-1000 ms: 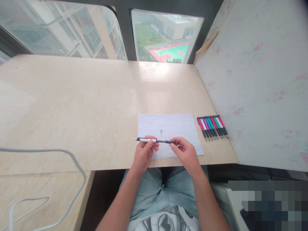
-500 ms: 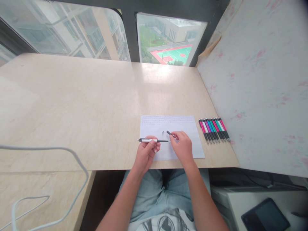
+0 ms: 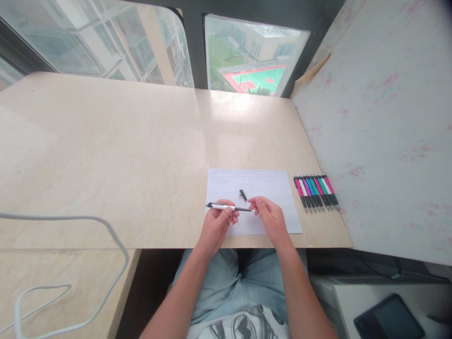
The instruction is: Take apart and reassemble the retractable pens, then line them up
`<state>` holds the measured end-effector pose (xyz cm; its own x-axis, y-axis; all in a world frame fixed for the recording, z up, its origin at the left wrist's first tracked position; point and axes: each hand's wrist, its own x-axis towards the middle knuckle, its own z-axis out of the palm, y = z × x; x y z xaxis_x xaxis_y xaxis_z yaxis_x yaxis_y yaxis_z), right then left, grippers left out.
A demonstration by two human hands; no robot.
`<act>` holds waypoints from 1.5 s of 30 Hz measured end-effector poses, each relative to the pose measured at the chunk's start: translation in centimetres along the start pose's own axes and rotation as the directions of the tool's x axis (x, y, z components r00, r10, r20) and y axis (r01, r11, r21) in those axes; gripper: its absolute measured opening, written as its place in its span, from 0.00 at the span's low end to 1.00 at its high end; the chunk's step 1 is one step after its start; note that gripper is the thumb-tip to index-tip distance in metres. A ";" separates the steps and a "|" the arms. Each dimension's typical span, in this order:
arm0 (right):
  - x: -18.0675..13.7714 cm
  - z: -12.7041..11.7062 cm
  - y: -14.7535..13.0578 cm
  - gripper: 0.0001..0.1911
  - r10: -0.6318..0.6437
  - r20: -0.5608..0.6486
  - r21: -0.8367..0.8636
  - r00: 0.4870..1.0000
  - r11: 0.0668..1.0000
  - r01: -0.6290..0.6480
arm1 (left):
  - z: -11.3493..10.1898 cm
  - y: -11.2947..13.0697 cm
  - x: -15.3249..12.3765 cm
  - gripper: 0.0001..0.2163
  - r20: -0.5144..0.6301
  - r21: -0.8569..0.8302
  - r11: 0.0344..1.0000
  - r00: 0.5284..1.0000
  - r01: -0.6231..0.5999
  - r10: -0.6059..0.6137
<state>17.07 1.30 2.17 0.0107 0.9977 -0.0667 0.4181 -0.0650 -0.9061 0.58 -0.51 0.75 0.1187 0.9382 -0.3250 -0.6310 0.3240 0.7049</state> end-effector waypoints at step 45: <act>-3.0 -1.1 -0.4 0.08 -0.095 0.048 0.082 0.994 0.992 0.091 | 0.1 -0.2 -0.3 0.08 0.009 0.124 0.992 1.000 -0.027 0.027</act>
<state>17.84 -1.67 3.17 -0.0730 0.9973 -0.0001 0.3415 0.0249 -0.9395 0.74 -0.87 0.73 0.1085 0.9475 -0.3006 -0.5343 0.3106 0.7861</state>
